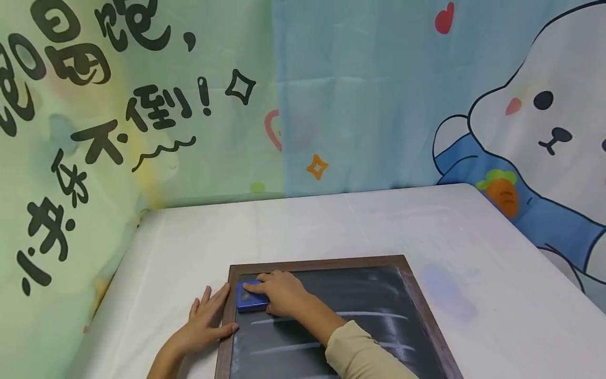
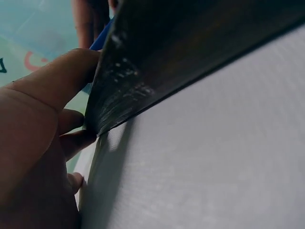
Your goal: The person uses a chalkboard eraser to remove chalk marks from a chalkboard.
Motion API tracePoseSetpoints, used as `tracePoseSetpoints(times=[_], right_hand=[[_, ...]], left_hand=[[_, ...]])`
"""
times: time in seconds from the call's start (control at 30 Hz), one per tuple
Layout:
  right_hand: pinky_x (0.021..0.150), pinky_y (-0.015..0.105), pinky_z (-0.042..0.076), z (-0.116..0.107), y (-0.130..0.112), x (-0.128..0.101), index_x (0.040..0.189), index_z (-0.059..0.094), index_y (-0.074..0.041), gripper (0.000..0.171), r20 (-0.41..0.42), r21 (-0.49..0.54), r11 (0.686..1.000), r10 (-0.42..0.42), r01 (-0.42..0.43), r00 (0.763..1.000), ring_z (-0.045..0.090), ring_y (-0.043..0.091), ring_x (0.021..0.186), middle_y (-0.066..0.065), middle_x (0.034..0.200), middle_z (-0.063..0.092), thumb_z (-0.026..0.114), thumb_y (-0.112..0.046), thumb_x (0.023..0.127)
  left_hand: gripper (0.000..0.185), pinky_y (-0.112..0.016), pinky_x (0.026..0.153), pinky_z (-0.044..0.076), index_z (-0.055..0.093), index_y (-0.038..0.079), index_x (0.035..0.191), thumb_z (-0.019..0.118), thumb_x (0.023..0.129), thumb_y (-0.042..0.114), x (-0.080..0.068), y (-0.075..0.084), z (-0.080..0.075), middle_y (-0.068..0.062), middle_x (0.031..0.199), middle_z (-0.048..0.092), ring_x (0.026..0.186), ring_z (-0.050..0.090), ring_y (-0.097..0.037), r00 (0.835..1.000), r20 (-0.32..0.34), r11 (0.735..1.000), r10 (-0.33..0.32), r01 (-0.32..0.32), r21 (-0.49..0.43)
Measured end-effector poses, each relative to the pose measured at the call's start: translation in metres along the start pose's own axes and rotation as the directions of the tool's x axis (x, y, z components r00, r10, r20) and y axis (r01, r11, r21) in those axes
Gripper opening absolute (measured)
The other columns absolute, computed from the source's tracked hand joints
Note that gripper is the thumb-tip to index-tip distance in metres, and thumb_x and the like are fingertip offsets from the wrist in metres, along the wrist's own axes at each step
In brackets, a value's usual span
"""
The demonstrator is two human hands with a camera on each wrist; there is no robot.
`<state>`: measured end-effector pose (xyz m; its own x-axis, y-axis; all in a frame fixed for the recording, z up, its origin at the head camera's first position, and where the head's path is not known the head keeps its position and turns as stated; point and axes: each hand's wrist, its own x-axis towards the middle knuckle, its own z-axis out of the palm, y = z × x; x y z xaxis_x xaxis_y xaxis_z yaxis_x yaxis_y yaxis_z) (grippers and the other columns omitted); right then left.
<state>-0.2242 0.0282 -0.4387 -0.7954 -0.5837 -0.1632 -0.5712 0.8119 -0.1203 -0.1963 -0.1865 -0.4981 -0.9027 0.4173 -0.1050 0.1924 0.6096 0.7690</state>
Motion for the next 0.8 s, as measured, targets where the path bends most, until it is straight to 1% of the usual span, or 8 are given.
tracePoseSetpoints(times=[0.13,0.27,0.33,0.5,0.6,0.7,0.8], right_hand=[[0.097,0.046,0.042,0.002,0.016,-0.014,0.133,0.048,-0.026,0.062,-0.036,0.060,0.998,0.038,-0.036,0.999,0.049,0.033,0.119,0.010,0.133,0.050,0.072,-0.015,0.077],[0.096,0.050,0.041,0.002,0.048,-0.045,0.132,0.051,-0.019,0.061,-0.075,0.114,0.991,0.073,-0.064,0.994,0.049,0.037,0.116,0.015,0.131,0.051,0.073,-0.010,0.075],[0.093,0.052,0.041,0.003,0.066,-0.063,0.131,0.052,-0.017,0.061,-0.092,0.113,0.990,0.089,-0.079,0.992,0.050,0.039,0.115,0.017,0.130,0.052,0.074,-0.010,0.074],[0.086,0.055,0.045,0.006,0.109,-0.105,0.130,0.052,-0.014,0.063,-0.116,0.085,0.985,0.159,-0.149,0.980,0.050,0.044,0.112,0.021,0.129,0.051,0.075,-0.009,0.072],[0.081,0.056,0.046,0.008,0.131,-0.127,0.130,0.052,-0.013,0.064,-0.121,0.099,0.980,0.183,-0.171,0.976,0.050,0.047,0.110,0.024,0.128,0.051,0.075,-0.006,0.071],[0.077,0.055,0.048,0.009,0.146,-0.141,0.130,0.052,-0.012,0.064,-0.112,0.126,0.975,0.197,-0.183,0.974,0.050,0.049,0.109,0.026,0.127,0.050,0.075,-0.004,0.070],[0.076,0.053,0.049,0.009,0.154,-0.147,0.130,0.052,-0.011,0.065,-0.096,0.145,0.969,0.213,-0.198,0.972,0.049,0.049,0.110,0.026,0.128,0.049,0.075,-0.003,0.070]], left_hand=[[0.085,-0.059,0.105,-0.015,0.017,0.007,0.146,0.067,0.081,0.033,-0.001,0.001,-0.001,-0.020,0.149,0.022,0.138,-0.010,-0.044,1.000,-0.013,1.000,-0.003,0.003,-0.013],[0.085,-0.058,0.105,-0.016,0.016,0.007,0.146,0.066,0.082,0.033,-0.001,0.001,0.000,-0.020,0.150,0.019,0.138,-0.011,-0.043,1.000,0.003,1.000,-0.004,0.004,-0.022],[0.085,-0.058,0.105,-0.015,0.015,0.007,0.146,0.066,0.082,0.033,-0.001,0.001,0.001,-0.020,0.150,0.019,0.138,-0.011,-0.042,1.000,0.008,1.000,-0.009,0.009,-0.022],[0.085,-0.057,0.106,-0.015,0.015,0.008,0.146,0.066,0.082,0.032,-0.001,0.000,0.001,-0.019,0.150,0.020,0.138,-0.010,-0.042,1.000,0.001,1.000,-0.017,0.017,-0.023],[0.085,-0.056,0.106,-0.015,0.015,0.008,0.146,0.066,0.082,0.032,-0.001,0.000,0.000,-0.019,0.150,0.020,0.139,-0.010,-0.041,1.000,0.002,1.000,-0.015,0.015,-0.023],[0.086,-0.056,0.106,-0.016,0.014,0.008,0.146,0.066,0.082,0.032,0.000,-0.001,-0.001,-0.018,0.150,0.019,0.139,-0.011,-0.040,1.000,0.008,1.000,-0.015,0.016,-0.024],[0.086,-0.056,0.106,-0.016,0.014,0.009,0.147,0.066,0.083,0.033,0.001,-0.001,-0.001,-0.018,0.151,0.018,0.139,-0.012,-0.040,1.000,0.013,1.000,-0.012,0.013,-0.026]])
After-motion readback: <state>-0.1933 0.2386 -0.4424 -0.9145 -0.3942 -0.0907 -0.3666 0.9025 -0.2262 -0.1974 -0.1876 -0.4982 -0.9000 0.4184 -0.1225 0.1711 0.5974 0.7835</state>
